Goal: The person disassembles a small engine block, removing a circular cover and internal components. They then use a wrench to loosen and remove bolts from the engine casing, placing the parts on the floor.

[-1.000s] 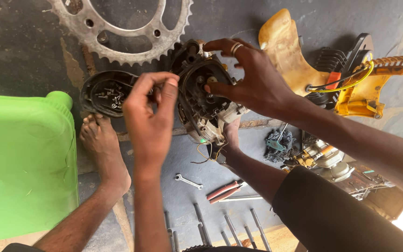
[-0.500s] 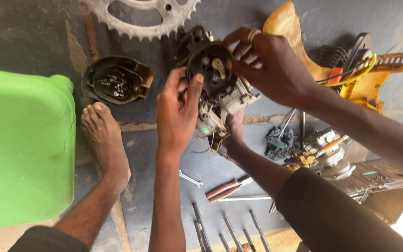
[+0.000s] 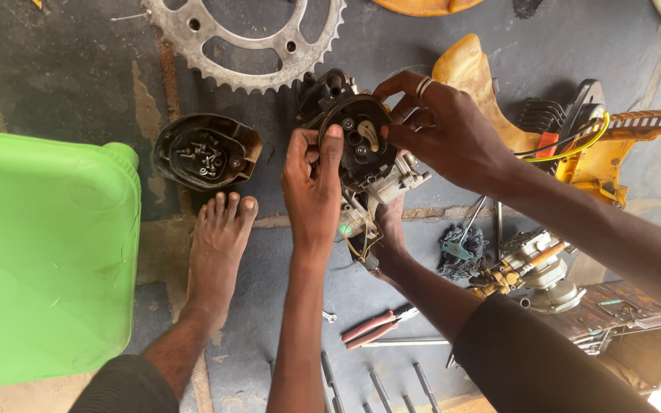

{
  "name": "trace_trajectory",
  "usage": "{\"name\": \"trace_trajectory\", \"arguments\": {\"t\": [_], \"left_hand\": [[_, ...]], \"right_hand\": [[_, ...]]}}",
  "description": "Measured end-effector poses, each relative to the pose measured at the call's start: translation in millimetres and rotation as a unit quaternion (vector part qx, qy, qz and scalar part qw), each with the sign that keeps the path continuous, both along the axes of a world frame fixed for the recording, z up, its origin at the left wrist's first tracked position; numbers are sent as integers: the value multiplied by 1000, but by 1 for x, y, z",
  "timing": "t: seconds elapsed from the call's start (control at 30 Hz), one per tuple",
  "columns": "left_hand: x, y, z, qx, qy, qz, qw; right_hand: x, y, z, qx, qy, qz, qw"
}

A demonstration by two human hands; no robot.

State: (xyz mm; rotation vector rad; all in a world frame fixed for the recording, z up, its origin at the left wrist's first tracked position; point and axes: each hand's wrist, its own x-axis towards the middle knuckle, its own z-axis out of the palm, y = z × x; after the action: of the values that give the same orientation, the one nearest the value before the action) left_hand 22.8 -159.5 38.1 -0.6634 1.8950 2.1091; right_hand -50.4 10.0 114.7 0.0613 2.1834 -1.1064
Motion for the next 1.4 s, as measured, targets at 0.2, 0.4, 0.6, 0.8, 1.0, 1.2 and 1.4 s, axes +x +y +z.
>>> {"name": "trace_trajectory", "arguments": {"t": [0.2, 0.4, 0.6, 0.8, 1.0, 1.2, 1.4], "left_hand": [[13, 14, 0, 1, 35, 39, 999], [16, 12, 4, 44, 73, 34, 996], [4, 5, 3, 75, 44, -4, 996], [-4, -1, -2, 84, 32, -31, 995], [-5, -2, 5, 34, 36, -69, 996], [-4, -8, 11, -76, 63, -103, 990], [-5, -7, 10, 41, 62, -62, 995]], "right_hand": [[11, 5, -5, -6, -13, -27, 1000], [15, 11, -7, -62, -36, -62, 995], [5, 16, -10, -71, -55, -26, 996], [-8, 13, -1, -33, -95, 39, 994], [-5, 10, -1, 5, -103, 30, 994], [-9, 3, 6, 37, -76, 33, 996], [-3, 19, -13, 11, -85, 5, 996]]}}
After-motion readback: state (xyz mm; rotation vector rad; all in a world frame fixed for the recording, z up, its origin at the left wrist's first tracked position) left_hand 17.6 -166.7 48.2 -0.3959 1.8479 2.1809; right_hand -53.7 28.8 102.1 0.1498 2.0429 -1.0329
